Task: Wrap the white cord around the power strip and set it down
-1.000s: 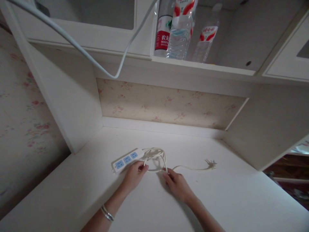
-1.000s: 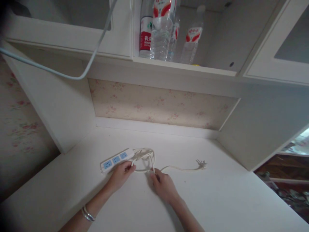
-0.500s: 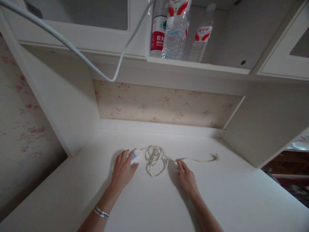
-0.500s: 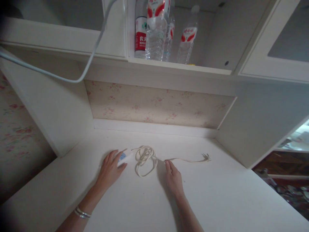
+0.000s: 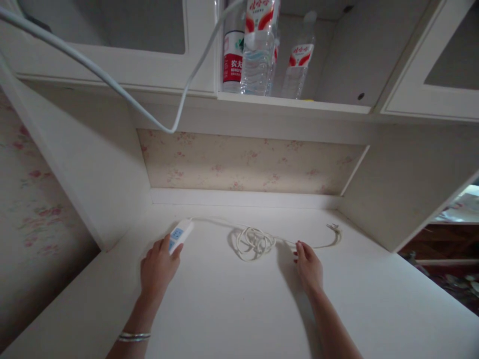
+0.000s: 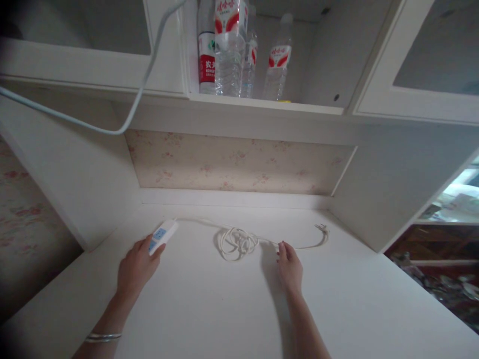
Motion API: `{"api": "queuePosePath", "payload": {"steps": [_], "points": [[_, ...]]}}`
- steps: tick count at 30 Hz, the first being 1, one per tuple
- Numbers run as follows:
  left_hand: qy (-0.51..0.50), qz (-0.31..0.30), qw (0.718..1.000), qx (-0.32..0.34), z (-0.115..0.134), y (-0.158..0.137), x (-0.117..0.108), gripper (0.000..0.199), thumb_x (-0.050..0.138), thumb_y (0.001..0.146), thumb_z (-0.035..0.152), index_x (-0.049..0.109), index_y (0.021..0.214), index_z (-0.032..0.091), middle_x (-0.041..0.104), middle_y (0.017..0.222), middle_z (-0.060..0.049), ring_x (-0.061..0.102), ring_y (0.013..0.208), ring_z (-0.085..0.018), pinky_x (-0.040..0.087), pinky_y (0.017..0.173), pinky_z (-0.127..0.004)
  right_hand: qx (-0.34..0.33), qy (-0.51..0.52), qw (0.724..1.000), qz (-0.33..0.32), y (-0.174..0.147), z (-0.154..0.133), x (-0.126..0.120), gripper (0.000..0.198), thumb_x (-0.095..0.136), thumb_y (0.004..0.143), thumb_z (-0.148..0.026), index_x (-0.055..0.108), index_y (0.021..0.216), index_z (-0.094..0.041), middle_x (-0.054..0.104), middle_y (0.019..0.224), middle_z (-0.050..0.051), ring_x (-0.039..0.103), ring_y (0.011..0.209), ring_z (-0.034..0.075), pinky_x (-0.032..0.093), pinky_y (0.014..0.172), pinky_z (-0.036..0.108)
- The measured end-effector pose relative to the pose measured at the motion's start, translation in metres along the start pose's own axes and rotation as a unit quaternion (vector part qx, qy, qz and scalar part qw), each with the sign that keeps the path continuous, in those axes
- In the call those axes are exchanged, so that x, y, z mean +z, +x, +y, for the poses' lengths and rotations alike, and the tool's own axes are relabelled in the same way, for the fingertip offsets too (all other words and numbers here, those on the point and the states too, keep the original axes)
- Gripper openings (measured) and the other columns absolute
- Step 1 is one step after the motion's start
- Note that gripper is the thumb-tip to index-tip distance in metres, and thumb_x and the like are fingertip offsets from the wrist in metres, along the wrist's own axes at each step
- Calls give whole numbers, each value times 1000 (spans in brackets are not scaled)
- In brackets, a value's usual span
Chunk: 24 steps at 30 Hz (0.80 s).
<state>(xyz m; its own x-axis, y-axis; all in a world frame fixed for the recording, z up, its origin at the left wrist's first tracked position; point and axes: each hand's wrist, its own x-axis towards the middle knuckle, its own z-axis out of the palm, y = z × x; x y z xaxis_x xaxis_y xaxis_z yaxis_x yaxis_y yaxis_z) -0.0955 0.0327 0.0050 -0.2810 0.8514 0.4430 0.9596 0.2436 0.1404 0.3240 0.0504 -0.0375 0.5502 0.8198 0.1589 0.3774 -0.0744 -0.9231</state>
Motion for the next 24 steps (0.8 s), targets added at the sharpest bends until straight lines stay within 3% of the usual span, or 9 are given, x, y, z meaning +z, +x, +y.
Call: {"api": "queuePosePath", "payload": {"steps": [6,14,18,21,24], "points": [[65,-55,995,-46,-21,5,-4,47,34,91,45,52,124,17,63,104,-14,63,81,-28,44,63,-35,-20,-60,997,37,5,1,-6,58,39,83,-63,66,109,-19,72,90,8,65,84,24,48,70,31],[68,-102,988,-93,-48,7,3,47,38,86,48,58,116,18,64,96,-15,63,85,-31,45,67,-40,-78,-91,990,-77,-18,-11,13,57,39,84,-63,67,110,-19,71,103,9,65,92,24,47,81,31],[85,-51,992,-82,-44,6,5,37,41,86,36,62,107,13,63,100,-18,61,89,-34,46,73,-45,-99,-63,987,-108,-29,-19,21,57,41,84,-61,67,111,-18,70,108,11,66,93,24,48,82,31],[-14,32,999,11,-19,6,9,32,40,87,26,62,107,13,59,117,-18,56,107,-31,41,92,-47,-109,-39,986,-120,-34,-23,25,56,41,84,-60,67,112,-19,69,111,11,67,92,24,50,82,32],[-237,5,966,101,22,-4,19,36,41,90,36,60,112,15,61,115,-13,54,114,-24,39,101,-36,-111,-28,985,-128,-37,-26,29,56,43,84,-60,67,112,-19,69,111,11,67,93,25,51,81,32]]}}
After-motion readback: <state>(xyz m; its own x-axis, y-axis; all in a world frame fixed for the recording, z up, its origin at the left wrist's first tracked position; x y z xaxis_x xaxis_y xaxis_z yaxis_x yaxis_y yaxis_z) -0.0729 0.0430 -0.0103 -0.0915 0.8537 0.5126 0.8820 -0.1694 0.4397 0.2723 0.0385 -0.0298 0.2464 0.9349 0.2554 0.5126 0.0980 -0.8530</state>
